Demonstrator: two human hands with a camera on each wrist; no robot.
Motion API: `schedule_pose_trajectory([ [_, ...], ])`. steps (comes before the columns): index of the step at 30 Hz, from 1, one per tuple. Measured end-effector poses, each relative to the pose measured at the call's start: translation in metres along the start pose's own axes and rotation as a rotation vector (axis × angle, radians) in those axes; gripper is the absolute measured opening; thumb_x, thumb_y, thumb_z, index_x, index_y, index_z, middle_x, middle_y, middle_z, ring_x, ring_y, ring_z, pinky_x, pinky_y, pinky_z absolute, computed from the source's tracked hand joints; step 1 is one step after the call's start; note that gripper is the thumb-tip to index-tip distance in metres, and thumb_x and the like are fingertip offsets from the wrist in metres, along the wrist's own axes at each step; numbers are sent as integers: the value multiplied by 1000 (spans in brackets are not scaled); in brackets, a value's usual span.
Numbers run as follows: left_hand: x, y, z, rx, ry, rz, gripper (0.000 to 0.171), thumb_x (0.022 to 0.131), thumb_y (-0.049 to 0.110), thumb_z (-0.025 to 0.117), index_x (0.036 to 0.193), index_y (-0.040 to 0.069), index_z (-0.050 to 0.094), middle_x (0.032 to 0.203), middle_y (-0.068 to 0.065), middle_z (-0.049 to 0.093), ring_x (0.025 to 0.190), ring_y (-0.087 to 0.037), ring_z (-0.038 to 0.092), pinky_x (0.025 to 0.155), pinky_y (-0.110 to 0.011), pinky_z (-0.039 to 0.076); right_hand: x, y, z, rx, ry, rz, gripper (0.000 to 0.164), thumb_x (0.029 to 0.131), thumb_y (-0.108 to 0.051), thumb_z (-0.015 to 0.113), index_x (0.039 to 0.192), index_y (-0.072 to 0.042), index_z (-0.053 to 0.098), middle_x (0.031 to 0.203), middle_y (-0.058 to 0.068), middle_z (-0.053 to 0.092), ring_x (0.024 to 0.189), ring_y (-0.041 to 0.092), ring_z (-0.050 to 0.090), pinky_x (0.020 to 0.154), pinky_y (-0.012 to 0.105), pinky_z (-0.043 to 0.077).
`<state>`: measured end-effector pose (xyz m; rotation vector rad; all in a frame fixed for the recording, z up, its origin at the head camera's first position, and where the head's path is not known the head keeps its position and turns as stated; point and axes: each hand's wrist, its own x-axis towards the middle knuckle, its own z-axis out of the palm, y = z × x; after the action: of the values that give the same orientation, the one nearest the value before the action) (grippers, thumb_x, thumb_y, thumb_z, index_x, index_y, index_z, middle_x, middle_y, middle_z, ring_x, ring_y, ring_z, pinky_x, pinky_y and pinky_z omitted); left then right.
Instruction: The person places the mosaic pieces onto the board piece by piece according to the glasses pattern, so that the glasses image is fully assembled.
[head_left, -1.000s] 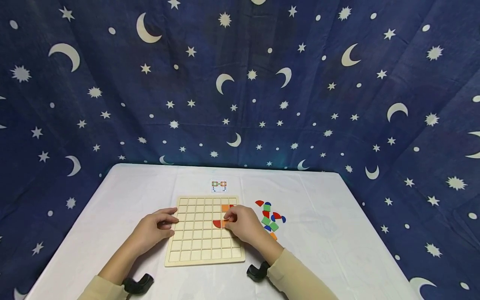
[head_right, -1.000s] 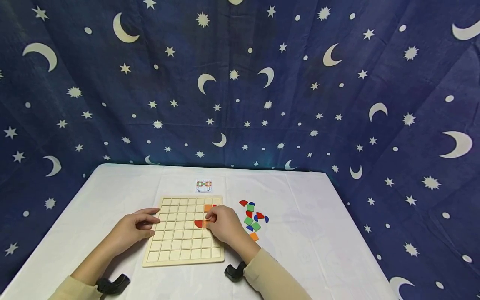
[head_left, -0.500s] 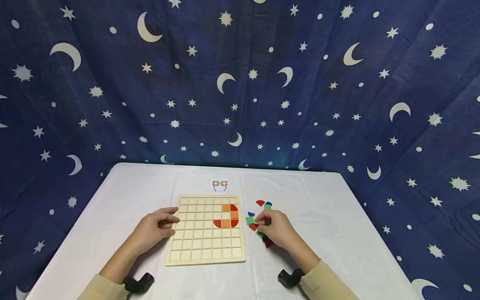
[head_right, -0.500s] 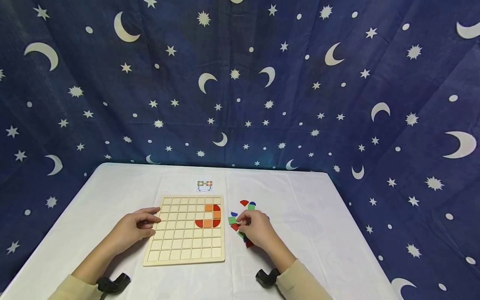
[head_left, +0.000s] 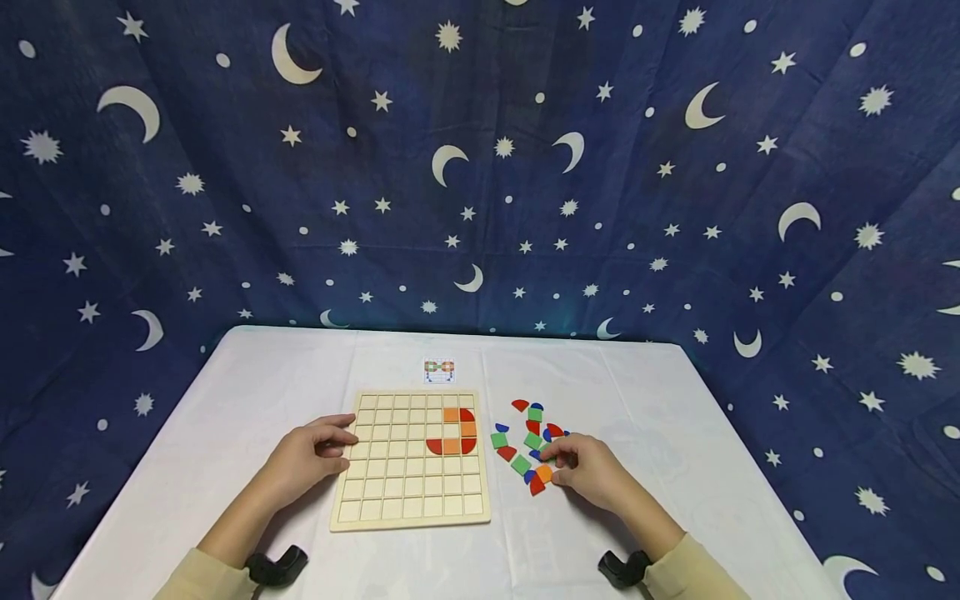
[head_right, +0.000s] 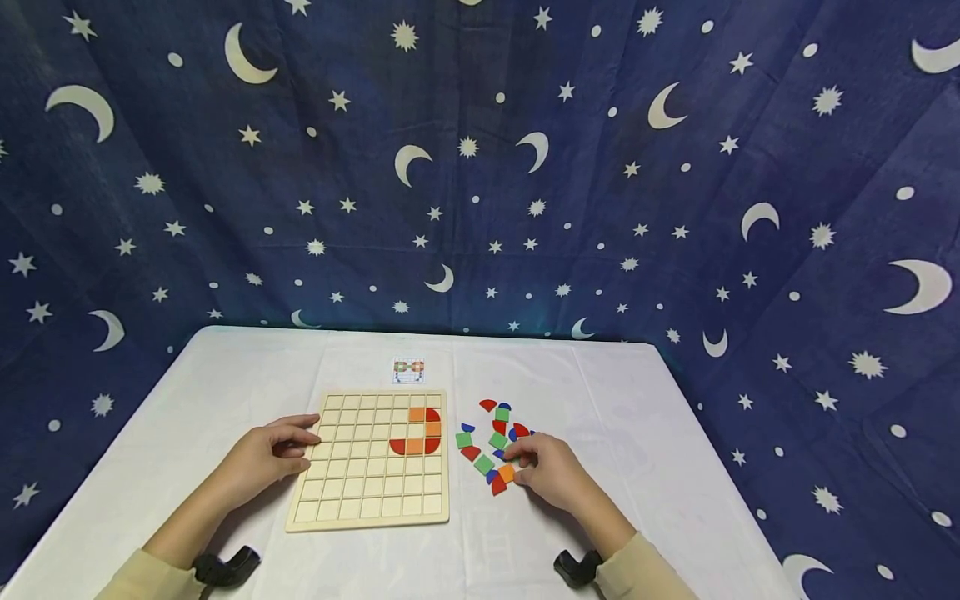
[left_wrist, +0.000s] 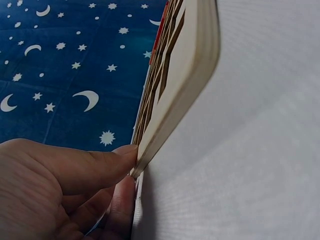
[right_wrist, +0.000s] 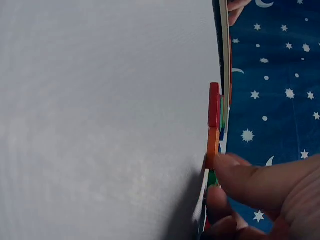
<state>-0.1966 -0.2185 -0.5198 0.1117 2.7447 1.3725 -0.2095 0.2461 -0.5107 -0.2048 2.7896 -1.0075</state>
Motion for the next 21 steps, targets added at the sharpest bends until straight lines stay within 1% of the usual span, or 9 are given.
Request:
schedule_pose_trajectory([
  [2,0,0,0,-1,0,-1,33,85,2,85,117,9,80,159,-12,59,106,-15,70,82,-16,57,0,-1,2,-21,-10,6,34,83,2,87,97,-28,81,87,-3,60,86,16,54,71,22,48],
  [5,0,0,0,-2,0,0,33,85,2,85,117,9,80,159,-12,59,105,-15,70,82,-16,57,1,-3,4,-68,-21,-2,34,82,2,89,94,-28,79,87,-4,59,86,16,55,73,23,49],
  [10,0,-1,0,1,0,5,32,86,3,85,117,9,81,159,-11,59,105,-14,69,82,-17,56,2,-5,5,-113,-13,-15,33,81,-1,90,92,-24,70,86,-4,56,86,15,53,74,25,46],
  [15,1,-1,0,3,-3,5,32,86,3,85,117,10,81,160,-11,59,106,-14,69,82,-17,56,4,-6,5,-69,2,-15,32,84,0,87,90,-22,66,82,-4,58,82,15,53,71,26,44],
  [21,0,-2,-1,14,-3,5,33,85,3,86,117,10,81,159,-11,59,106,-14,69,82,-16,56,7,-14,8,1,49,9,24,89,-1,84,88,-21,70,78,-3,61,80,16,55,70,25,47],
])
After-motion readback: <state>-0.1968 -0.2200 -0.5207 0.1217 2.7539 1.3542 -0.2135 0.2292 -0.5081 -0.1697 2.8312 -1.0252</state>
